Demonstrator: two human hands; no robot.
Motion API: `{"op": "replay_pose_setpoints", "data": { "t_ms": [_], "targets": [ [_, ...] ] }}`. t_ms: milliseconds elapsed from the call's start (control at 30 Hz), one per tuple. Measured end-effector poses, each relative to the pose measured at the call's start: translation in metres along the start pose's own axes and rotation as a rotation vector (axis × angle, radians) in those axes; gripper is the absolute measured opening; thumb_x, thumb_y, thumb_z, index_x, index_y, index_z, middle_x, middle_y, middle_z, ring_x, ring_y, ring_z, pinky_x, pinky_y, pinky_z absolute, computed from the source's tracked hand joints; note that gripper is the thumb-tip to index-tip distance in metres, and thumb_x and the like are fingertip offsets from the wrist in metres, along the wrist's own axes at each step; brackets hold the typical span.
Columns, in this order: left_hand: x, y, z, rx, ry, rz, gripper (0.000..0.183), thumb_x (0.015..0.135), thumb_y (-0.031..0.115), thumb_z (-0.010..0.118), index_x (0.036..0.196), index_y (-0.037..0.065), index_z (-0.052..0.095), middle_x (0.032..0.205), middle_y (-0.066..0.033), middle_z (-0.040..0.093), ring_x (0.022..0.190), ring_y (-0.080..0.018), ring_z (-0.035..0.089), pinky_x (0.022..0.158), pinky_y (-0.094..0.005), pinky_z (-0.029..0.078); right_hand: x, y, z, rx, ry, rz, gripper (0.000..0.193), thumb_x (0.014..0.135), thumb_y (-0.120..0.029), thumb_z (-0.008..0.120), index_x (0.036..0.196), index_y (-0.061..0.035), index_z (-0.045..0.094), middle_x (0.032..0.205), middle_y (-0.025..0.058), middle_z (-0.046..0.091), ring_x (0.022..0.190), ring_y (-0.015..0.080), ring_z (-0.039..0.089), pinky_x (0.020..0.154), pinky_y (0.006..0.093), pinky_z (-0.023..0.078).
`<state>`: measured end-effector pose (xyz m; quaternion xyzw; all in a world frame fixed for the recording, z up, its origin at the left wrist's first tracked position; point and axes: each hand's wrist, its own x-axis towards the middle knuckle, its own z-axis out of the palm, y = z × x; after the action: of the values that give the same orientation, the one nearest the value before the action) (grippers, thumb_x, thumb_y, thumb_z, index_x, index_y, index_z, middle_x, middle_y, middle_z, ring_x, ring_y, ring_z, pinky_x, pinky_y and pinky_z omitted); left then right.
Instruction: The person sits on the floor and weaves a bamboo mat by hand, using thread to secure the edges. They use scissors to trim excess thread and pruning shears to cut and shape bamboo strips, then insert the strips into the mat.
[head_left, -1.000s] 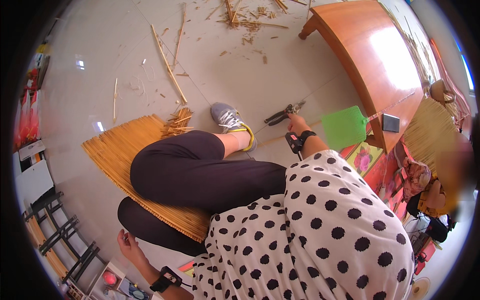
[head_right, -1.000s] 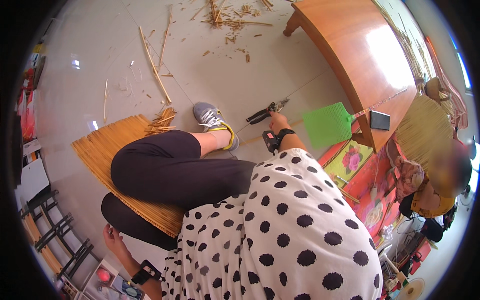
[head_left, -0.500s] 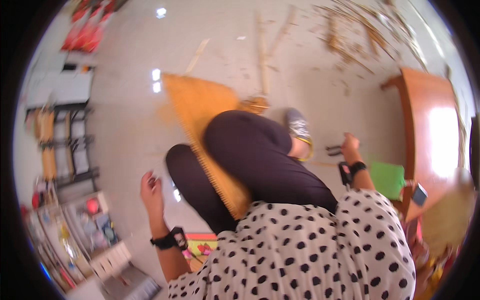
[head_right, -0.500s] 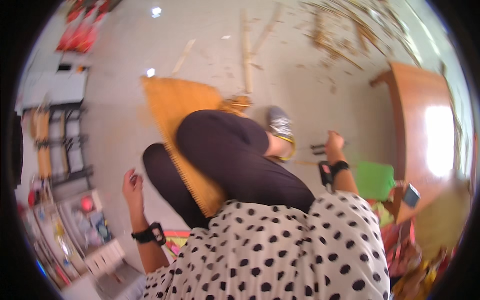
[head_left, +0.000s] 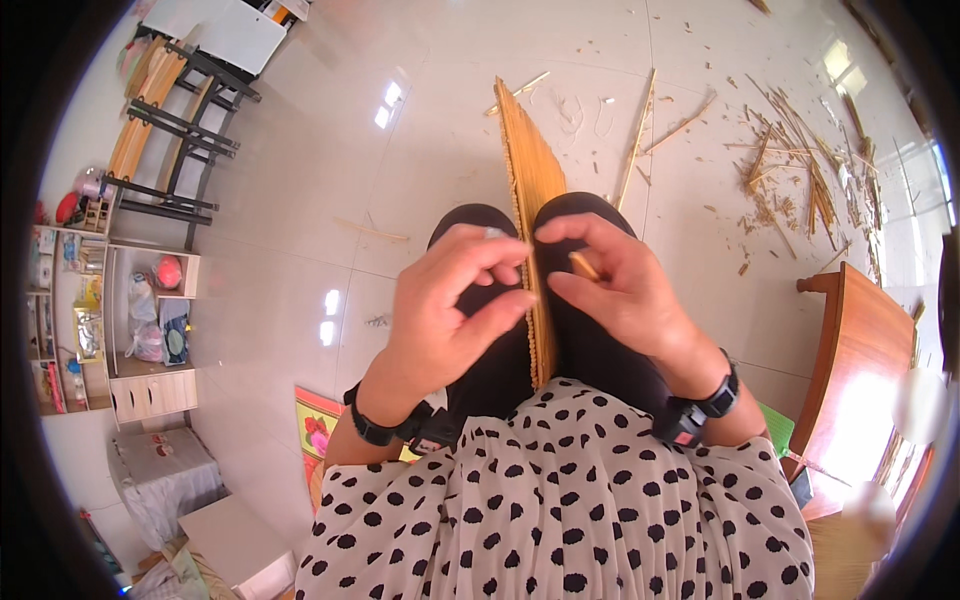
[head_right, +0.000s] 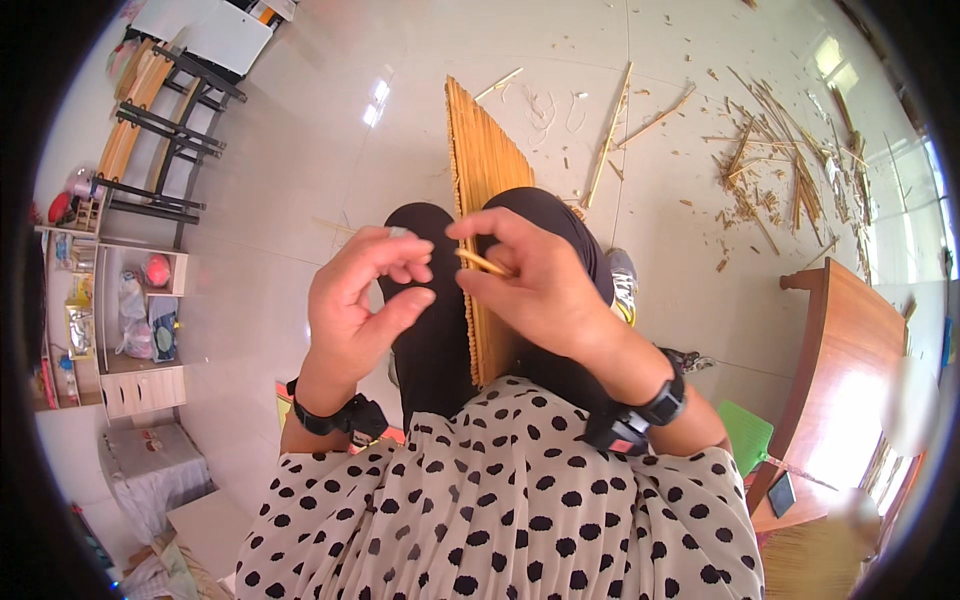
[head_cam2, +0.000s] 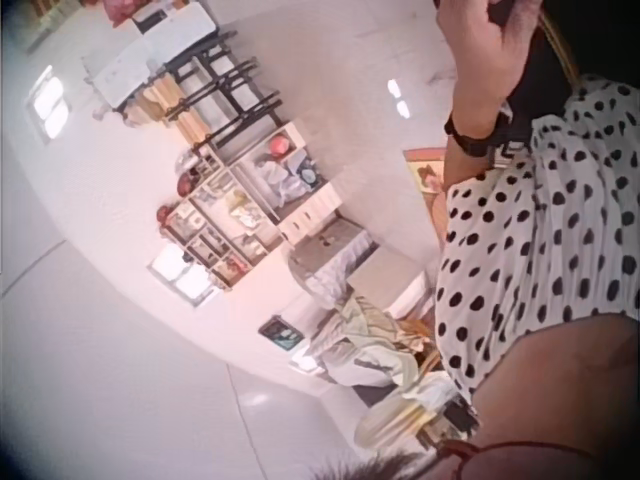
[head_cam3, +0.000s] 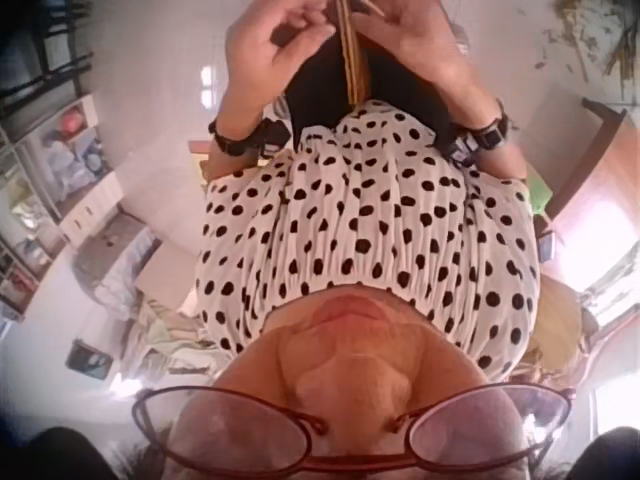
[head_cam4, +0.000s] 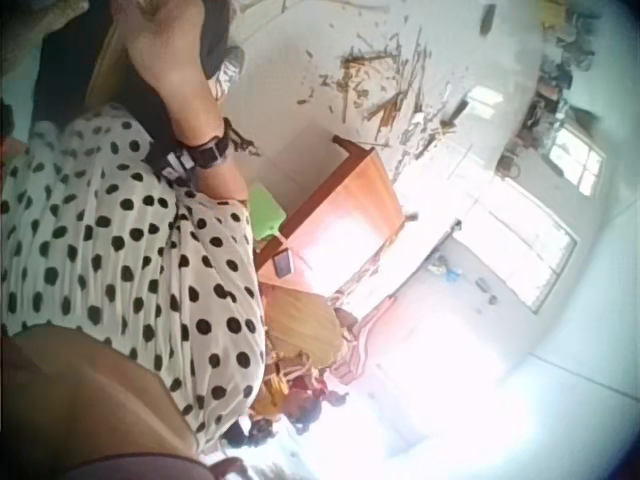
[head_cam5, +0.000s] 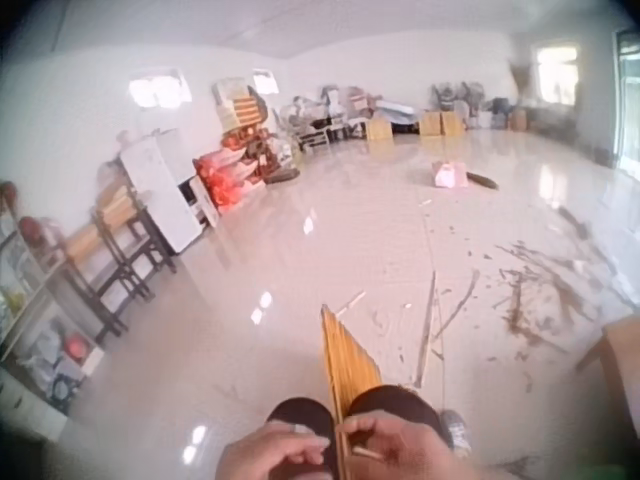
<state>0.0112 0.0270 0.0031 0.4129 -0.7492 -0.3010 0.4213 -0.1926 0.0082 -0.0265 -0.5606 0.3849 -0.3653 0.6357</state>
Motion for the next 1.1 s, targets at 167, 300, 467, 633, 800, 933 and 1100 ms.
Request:
{"op": "replay_pose_setpoints", "data": {
  "t_ms": [167,300,467,633,800,933,1100],
  "targets": [
    [0.002,-0.003,0.007,0.023,0.087,0.063,0.031,0.075,0.004,0.076,0.103,0.003,0.063,0.082,-0.0055,0.060,0.071,-0.0164,0.059,0.062,-0.0262,0.047,0.008,0.004,0.035,-0.034,0.071,-0.169,0.034,0.085,0.000,0.063,0.117,-0.0040,0.053,0.060,-0.0005,0.050,0.056,0.0039,0.045,0.054,0.0228,0.036],
    [-0.007,-0.008,-0.003,-0.029,0.077,0.078,0.023,0.080,0.003,0.072,0.101,0.002,0.063,0.081,-0.0055,0.062,0.069,-0.0142,0.058,0.063,-0.0250,0.047,0.009,0.010,0.043,-0.143,0.031,-0.145,0.035,0.084,-0.003,0.065,0.117,-0.0040,0.054,0.059,0.0001,0.052,0.056,0.0050,0.047,0.052,0.0238,0.037],
    [-0.025,-0.010,-0.017,-0.436,0.271,-0.174,0.012,0.090,0.003,0.062,0.102,-0.003,0.062,0.088,-0.0075,0.065,0.077,-0.0135,0.062,0.071,-0.0249,0.050,0.011,-0.003,0.032,-0.384,0.031,-0.213,0.046,0.080,-0.009,0.070,0.123,-0.0059,0.053,0.094,0.0081,0.060,0.075,0.0156,0.056,0.065,0.0281,0.047],
    [-0.031,-0.017,-0.034,-0.529,0.290,-0.183,0.013,0.094,0.001,0.056,0.104,-0.005,0.061,0.093,-0.0123,0.066,0.086,-0.0176,0.065,0.080,-0.0287,0.052,0.011,-0.010,0.036,-0.626,0.388,-0.437,0.049,0.080,-0.013,0.072,0.124,-0.0034,0.054,0.126,0.0147,0.054,0.107,0.0305,0.056,0.091,0.0374,0.047],
    [-0.037,-0.019,-0.032,-0.536,0.280,-0.105,0.017,0.094,-0.003,0.053,0.109,-0.006,0.059,0.098,-0.0140,0.066,0.090,-0.0197,0.066,0.084,-0.0297,0.052,0.010,-0.012,0.052,-0.429,0.132,-0.522,0.032,0.078,-0.002,0.072,0.109,-0.0007,0.063,0.098,0.0102,0.066,0.093,0.0253,0.062,0.080,0.0325,0.050],
    [-0.039,-0.022,-0.033,-0.541,0.274,-0.077,0.018,0.093,-0.005,0.053,0.110,-0.007,0.059,0.099,-0.0143,0.065,0.092,-0.0203,0.066,0.084,-0.0295,0.052,0.013,-0.007,0.061,-0.306,0.126,-0.414,0.016,0.081,0.001,0.070,0.096,0.0011,0.068,0.085,0.0090,0.067,0.076,0.0184,0.064,0.070,0.0277,0.050],
    [-0.044,-0.026,-0.032,-0.511,0.302,-0.080,0.014,0.093,-0.003,0.053,0.107,-0.005,0.058,0.096,-0.0148,0.065,0.088,-0.0189,0.066,0.078,-0.0284,0.052,0.017,0.000,0.058,-0.239,0.062,-0.355,0.008,0.083,0.001,0.068,0.091,0.0006,0.069,0.079,0.0087,0.066,0.065,0.0159,0.060,0.061,0.0266,0.048]
  ]
}}
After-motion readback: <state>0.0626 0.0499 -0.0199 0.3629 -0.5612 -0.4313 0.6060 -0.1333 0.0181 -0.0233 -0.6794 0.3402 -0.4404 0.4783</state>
